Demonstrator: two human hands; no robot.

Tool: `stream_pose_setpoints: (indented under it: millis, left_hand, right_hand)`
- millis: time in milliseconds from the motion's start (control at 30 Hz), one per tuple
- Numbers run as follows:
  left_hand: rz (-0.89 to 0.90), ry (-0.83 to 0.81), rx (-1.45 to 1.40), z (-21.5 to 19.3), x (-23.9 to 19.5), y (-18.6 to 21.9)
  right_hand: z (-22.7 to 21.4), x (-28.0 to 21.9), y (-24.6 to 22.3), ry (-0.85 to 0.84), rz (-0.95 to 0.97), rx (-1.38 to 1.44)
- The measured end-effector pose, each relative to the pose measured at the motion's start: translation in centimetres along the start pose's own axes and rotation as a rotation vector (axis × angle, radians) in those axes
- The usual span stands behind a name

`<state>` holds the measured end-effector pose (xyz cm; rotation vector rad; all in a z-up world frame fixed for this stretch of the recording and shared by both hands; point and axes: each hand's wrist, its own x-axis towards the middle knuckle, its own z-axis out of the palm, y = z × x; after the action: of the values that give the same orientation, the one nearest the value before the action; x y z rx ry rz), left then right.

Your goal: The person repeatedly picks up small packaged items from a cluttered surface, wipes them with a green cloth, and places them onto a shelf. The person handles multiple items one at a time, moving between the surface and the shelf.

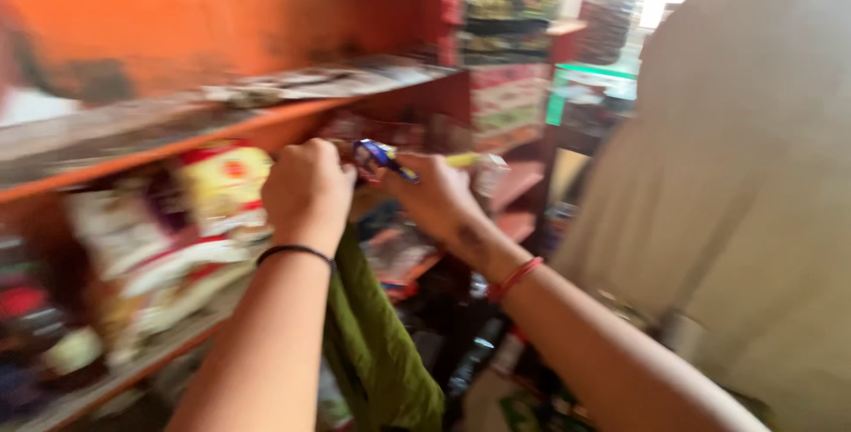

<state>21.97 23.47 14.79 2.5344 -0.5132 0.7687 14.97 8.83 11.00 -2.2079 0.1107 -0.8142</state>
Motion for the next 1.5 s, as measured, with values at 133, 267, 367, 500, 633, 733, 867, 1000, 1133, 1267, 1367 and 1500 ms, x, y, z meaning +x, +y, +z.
stream_pose_setpoints:
  millis: [133, 267, 367, 500, 633, 733, 867, 1000, 1133, 1267, 1367, 1500]
  left_hand:
    - [-0.065, 0.052, 0.077, -4.8, 1.6, -5.6]
    - [-0.106, 0.172, 0.087, -9.7, 2.5, -10.9]
    - [-0.167, 0.211, 0.135, -13.4, 2.7, -14.6]
    - [-0.189, 0.271, 0.143, -17.8, 1.9, -19.6]
    - [-0.269, 0.258, 0.239, -20.8, 1.3, -24.9]
    - [-0.298, 0.256, 0.256, -21.9, 1.0, -29.3]
    - [-0.305, 0.248, 0.334, -22.8, 1.2, -35.9]
    - [-0.478, 0.116, 0.475, -23.5, 1.3, -42.0]
    - [-0.597, 0.000, 0.582, -24.5, -0.8, -45.8]
    - [-0.576, -0.105, 0.707, -25.3, -1.1, -46.8]
    - [-0.634, -0.091, 0.719, -25.5, -0.3, -46.1]
    - [-0.734, -0.188, 0.613, -25.9, 0.7, -45.7]
  right_hand:
    - [3.6, 2.9, -5.4, 0.003, -0.109, 0.001]
    - [7.8, 5.0, -10.8, -0.119, -0.109, 0.080]
    - [11.6, 6.0, -15.1, -0.170, -0.098, 0.101]
    - [16.4, 6.4, -20.1, -0.184, -0.237, 0.126]
    - [21.1, 6.6, -24.9, -0.232, -0.228, 0.114]
    - [24.5, 6.2, -27.5, -0.279, -0.229, 0.204]
    - [28.2, 6.4, -30.6, -0.330, -0.223, 0.411]
    - [31.8, 7.2, -33.6, -0.495, -0.047, 0.619]
    - [35.2, 8.4, -36.8, -0.695, 0.184, 0.863]
    - [38.6, 10.2, -39.4, -0.991, 0.360, 1.242]
    - [41.0, 11.6, -42.0, -1.075, 0.324, 1.303]
    - [44.5, 13.2, -45.8, -0.948, 0.097, 1.220]
